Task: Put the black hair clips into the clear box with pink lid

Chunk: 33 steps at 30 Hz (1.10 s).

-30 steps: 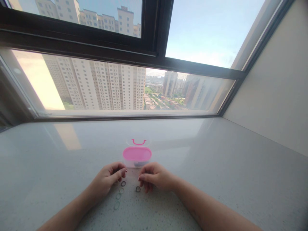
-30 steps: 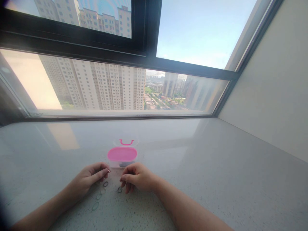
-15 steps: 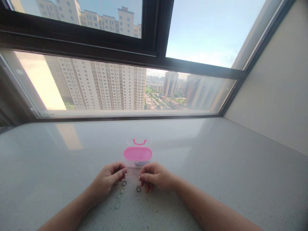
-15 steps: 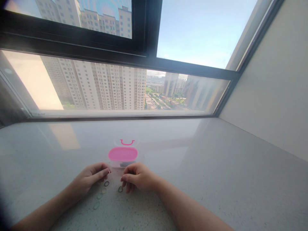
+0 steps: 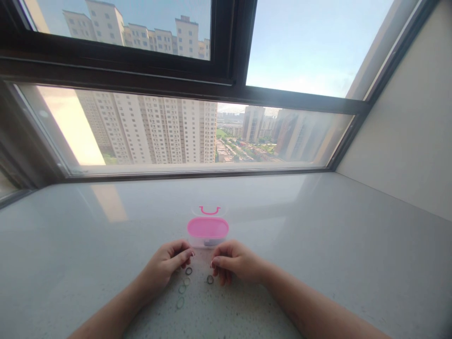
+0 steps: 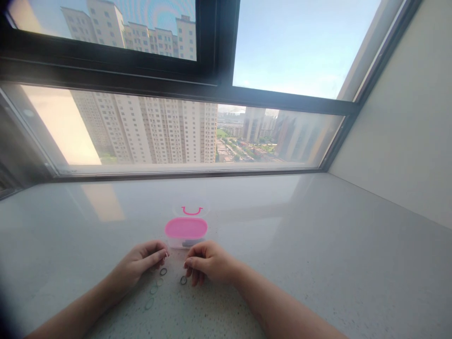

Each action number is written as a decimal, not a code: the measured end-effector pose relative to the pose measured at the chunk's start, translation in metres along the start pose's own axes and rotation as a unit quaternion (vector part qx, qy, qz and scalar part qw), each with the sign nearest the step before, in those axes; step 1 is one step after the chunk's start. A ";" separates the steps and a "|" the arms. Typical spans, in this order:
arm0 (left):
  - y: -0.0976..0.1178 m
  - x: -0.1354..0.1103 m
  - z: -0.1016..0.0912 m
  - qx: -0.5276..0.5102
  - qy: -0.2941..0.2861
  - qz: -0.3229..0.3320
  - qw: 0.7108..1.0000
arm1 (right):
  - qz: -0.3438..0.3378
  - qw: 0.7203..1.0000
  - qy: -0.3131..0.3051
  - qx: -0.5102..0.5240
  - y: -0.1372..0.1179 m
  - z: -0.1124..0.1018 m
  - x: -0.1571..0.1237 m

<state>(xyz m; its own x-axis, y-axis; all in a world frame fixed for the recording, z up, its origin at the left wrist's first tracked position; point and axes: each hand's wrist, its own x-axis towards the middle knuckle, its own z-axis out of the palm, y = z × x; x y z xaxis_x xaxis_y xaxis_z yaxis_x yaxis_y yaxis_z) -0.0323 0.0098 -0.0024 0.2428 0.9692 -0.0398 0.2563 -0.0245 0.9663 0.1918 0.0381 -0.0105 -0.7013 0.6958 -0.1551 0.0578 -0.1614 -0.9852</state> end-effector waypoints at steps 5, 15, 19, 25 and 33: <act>0.001 0.001 0.001 -0.009 0.002 0.000 1.000 | 0.004 1.000 0.000 -0.001 0.002 0.000 0.000; -0.002 0.002 0.000 -0.011 -0.001 0.007 1.000 | -0.002 1.000 -0.003 -0.005 0.004 -0.001 0.000; -0.002 0.002 0.000 -0.011 -0.003 0.008 1.000 | -0.002 1.000 -0.005 -0.004 0.004 -0.002 0.000; -0.001 0.002 0.000 -0.010 -0.002 0.008 1.000 | -0.002 1.000 -0.010 0.000 0.006 -0.002 0.002; 0.001 0.000 0.001 -0.004 0.000 0.002 1.000 | 0.002 1.000 -0.008 -0.004 0.004 -0.002 0.001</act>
<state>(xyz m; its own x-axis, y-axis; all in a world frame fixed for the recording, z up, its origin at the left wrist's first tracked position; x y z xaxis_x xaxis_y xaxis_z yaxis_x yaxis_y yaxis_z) -0.0312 0.0100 -0.0012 0.2441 0.9691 -0.0360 0.2469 -0.0262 0.9687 0.1926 0.0392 -0.0151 -0.7128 0.6834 -0.1579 0.0663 -0.1584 -0.9851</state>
